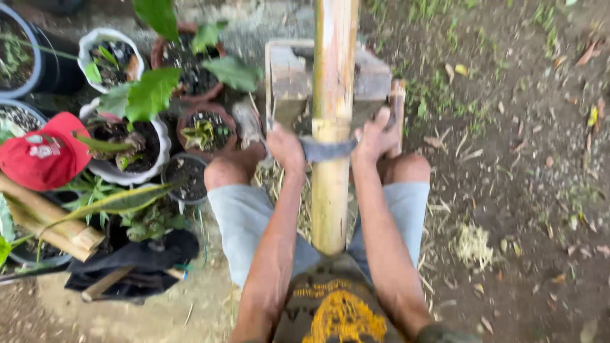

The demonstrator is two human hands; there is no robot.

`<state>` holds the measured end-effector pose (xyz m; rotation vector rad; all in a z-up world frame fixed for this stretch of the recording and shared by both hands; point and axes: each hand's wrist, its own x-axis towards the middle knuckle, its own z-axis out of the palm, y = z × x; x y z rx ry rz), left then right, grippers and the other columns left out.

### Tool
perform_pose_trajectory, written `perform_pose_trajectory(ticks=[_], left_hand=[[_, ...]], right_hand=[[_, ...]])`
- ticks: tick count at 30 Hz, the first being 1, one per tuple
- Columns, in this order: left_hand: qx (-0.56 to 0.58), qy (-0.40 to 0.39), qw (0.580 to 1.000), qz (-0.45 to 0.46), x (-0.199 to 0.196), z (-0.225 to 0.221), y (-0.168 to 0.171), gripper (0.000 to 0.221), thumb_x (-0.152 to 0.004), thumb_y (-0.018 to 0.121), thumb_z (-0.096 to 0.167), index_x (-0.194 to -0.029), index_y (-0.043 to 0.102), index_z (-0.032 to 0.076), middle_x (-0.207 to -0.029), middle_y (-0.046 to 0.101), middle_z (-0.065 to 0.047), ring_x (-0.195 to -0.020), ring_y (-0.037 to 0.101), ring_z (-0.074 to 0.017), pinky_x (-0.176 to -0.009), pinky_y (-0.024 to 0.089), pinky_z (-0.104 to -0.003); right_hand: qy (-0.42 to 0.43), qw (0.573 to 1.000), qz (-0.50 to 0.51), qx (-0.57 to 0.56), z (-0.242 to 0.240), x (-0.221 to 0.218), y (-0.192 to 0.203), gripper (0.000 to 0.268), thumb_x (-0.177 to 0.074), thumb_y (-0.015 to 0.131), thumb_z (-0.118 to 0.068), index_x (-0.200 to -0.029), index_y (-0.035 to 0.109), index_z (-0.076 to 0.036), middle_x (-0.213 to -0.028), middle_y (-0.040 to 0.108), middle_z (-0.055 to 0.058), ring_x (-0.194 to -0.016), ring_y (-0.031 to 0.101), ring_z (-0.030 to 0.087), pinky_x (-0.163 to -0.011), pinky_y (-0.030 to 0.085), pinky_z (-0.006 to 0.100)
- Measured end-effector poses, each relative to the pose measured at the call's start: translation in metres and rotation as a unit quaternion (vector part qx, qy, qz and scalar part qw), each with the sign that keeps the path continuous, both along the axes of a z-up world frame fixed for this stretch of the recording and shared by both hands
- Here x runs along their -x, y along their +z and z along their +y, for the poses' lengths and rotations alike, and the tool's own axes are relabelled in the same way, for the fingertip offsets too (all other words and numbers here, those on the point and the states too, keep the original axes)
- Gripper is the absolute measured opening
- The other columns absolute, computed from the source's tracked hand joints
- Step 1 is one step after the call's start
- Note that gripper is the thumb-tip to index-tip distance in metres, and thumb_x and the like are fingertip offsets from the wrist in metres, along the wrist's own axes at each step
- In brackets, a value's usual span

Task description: Shaving the outer layer and nodes of a bamboo stalk using a sickle.

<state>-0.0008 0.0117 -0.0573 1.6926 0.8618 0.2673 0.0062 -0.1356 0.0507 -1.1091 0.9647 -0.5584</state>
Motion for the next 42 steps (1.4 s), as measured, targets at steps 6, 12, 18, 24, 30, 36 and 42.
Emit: perform_pose_trajectory(ticks=[6, 12, 18, 24, 30, 36, 42], left_hand=[[-0.034, -0.001, 0.998, -0.048, -0.053, -0.007, 0.038, 0.038, -0.105, 0.044, 0.023, -0.092, 0.061, -0.008, -0.077, 0.064, -0.023, -0.067, 0.058, -0.0339, -0.07, 0.047, -0.05], [0.019, -0.036, 0.999, -0.015, -0.018, -0.001, 0.055, 0.042, -0.109, 0.04, 0.023, -0.086, 0.054, -0.01, -0.073, 0.057, -0.025, -0.066, 0.054, -0.0377, -0.064, 0.043, -0.051], [0.056, -0.025, 0.998, 0.01, -0.031, -0.006, 0.056, 0.038, -0.107, 0.04, 0.023, -0.083, 0.052, -0.005, -0.066, 0.053, -0.011, -0.06, 0.052, -0.0232, -0.058, 0.042, -0.049], [0.004, -0.043, 0.999, -0.006, -0.095, -0.015, 0.063, 0.035, -0.104, 0.043, 0.021, -0.084, 0.056, -0.005, -0.07, 0.061, -0.016, -0.061, 0.06, -0.0279, -0.065, 0.048, -0.048], [-0.024, -0.019, 1.0, -0.006, -0.006, -0.006, 0.048, 0.034, -0.103, 0.042, 0.02, -0.085, 0.056, -0.005, -0.072, 0.06, -0.018, -0.065, 0.057, -0.0301, -0.068, 0.044, -0.049], [0.013, 0.013, 1.0, 0.01, 0.021, -0.005, 0.024, 0.037, -0.103, 0.045, 0.021, -0.079, 0.051, -0.007, -0.069, 0.056, -0.019, -0.065, 0.051, -0.0281, -0.067, 0.043, -0.048], [0.055, 0.005, 0.998, 0.01, -0.082, -0.013, 0.029, 0.043, -0.105, 0.049, 0.024, -0.08, 0.051, -0.011, -0.072, 0.058, -0.022, -0.066, 0.048, -0.0302, -0.064, 0.044, -0.05]], right_hand=[[0.007, 0.997, -0.033, 0.062, -0.023, -0.043, -0.06, 0.026, -0.105, 0.057, -0.023, -0.097, 0.056, 0.002, -0.064, 0.05, 0.003, -0.045, 0.046, 0.013, -0.037, 0.042, 0.029], [-0.015, 0.999, -0.003, 0.033, -0.007, -0.014, -0.018, 0.021, -0.098, 0.055, -0.022, -0.098, 0.06, -0.001, -0.064, 0.056, 0.002, -0.043, 0.048, 0.011, -0.032, 0.039, 0.028], [0.01, 1.0, -0.022, 0.009, -0.01, -0.024, -0.016, 0.018, -0.097, 0.055, -0.021, -0.093, 0.057, -0.003, -0.068, 0.055, 0.0, -0.041, 0.039, 0.008, -0.028, 0.032, 0.028], [-0.035, 0.999, 0.031, -0.011, -0.037, -0.086, -0.052, 0.034, -0.1, 0.056, -0.024, -0.075, 0.048, -0.003, -0.058, 0.045, 0.003, -0.039, 0.043, 0.013, -0.031, 0.041, 0.031], [0.026, 0.999, -0.001, 0.035, -0.01, -0.014, -0.005, 0.019, -0.101, 0.055, -0.022, -0.094, 0.053, -0.004, -0.062, 0.045, -0.001, -0.044, 0.042, 0.009, -0.034, 0.038, 0.028], [0.043, 0.996, 0.015, 0.079, -0.003, 0.005, -0.003, 0.022, -0.099, 0.054, -0.022, -0.113, 0.057, -0.005, -0.061, 0.046, -0.001, -0.044, 0.044, 0.009, -0.032, 0.039, 0.027], [-0.003, 0.996, 0.048, 0.069, -0.024, -0.067, -0.039, 0.03, -0.102, 0.057, -0.022, -0.086, 0.055, 0.003, -0.066, 0.053, 0.004, -0.046, 0.051, 0.014, -0.033, 0.045, 0.032]])
